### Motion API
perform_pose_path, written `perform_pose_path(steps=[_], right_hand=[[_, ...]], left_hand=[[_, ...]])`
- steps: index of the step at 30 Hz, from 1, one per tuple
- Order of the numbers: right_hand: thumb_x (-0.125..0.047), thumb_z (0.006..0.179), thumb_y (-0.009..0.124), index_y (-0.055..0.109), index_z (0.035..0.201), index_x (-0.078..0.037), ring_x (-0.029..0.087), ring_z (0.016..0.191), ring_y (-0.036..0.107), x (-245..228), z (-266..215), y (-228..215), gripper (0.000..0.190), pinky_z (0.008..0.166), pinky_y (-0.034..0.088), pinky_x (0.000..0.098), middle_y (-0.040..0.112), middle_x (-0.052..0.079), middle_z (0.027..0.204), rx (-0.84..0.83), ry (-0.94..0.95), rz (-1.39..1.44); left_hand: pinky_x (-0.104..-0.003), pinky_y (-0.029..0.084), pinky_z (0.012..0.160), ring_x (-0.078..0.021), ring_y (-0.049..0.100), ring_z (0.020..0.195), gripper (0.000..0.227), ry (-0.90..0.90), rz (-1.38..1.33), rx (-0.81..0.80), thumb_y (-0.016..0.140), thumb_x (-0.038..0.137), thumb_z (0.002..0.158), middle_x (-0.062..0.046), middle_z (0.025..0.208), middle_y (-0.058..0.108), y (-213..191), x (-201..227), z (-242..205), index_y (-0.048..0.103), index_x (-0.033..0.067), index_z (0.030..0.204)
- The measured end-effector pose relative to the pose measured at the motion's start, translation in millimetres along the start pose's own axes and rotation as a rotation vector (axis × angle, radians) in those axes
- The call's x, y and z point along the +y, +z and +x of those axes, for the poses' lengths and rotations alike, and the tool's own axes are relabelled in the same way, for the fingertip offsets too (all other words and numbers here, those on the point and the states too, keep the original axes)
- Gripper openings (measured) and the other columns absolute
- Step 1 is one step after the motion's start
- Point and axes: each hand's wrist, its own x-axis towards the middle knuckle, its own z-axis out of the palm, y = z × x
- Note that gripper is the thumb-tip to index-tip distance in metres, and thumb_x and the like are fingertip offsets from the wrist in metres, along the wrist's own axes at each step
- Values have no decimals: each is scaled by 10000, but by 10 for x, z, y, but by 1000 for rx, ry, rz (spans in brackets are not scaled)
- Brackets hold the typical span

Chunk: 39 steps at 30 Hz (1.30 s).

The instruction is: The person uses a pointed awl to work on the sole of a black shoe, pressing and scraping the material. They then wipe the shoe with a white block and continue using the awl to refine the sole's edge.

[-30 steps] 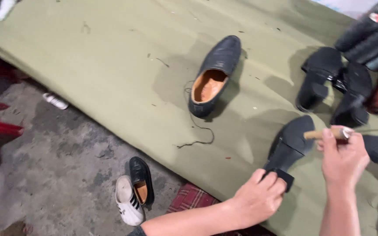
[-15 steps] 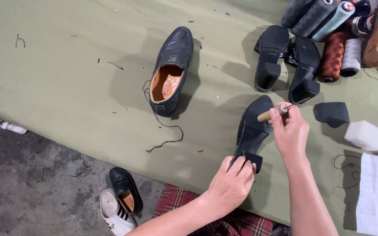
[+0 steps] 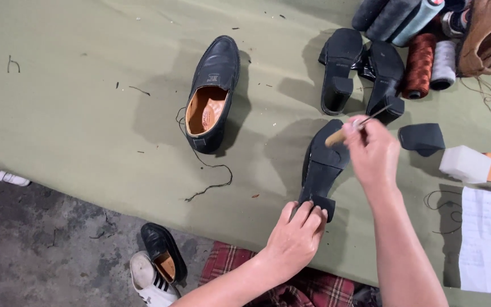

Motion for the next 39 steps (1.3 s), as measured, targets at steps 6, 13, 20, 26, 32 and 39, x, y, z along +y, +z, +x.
perform_pose_path(steps=[6, 13, 20, 26, 32, 39], right_hand=[[-244, 1165, 552, 643, 1193, 1, 182, 760, 719, -39, 214, -92, 263, 720, 568, 292, 703, 91, 1039, 189, -45, 92], [-281, 1075, 584, 655, 1060, -80, 174, 773, 746, 512, 365, 275, 214, 757, 538, 340, 756, 24, 979, -38, 229, -47], [-245, 1098, 590, 675, 1143, -59, 161, 815, 690, 366, 418, 241, 210, 753, 544, 310, 726, 43, 1017, 124, 124, 56], [-238, 1061, 601, 672, 1079, -29, 168, 855, 640, 294, 514, 345, 221, 751, 490, 338, 730, 36, 1137, 5, 35, 29], [-238, 1033, 598, 685, 1088, -52, 148, 754, 607, 338, 610, 407, 212, 754, 490, 312, 735, -7, 1075, -218, 119, -1], [-208, 1034, 605, 692, 1109, -34, 165, 765, 652, 410, 582, 293, 209, 750, 494, 327, 744, 29, 1110, -186, 88, -18]], left_hand=[[-482, 469, 953, -338, 585, 1120, 221, -22, -53, -104, 649, -13, 999, -178, 1148, 603, 132, 13, -170, 666, -92, 1205], [-423, 497, 817, -293, 611, 947, 53, -4, 22, 66, 725, -32, 975, -138, 991, 593, 29, -12, 18, 698, -50, 934], [-463, 490, 925, -321, 602, 1080, 180, 12, -13, -91, 675, -41, 970, -155, 1128, 591, 20, -6, -69, 702, -46, 1148], [-477, 489, 909, -339, 599, 1074, 185, 20, -55, -83, 646, -31, 988, -179, 1138, 594, 64, -35, -89, 670, -63, 1168], [-493, 483, 925, -358, 603, 1086, 205, 23, -71, -107, 596, -43, 1000, -194, 1150, 602, 42, -48, -81, 647, -71, 1197], [-469, 492, 896, -334, 617, 1057, 164, 30, -48, -66, 675, -29, 984, -171, 1121, 618, 35, -49, -43, 680, -49, 1147]])
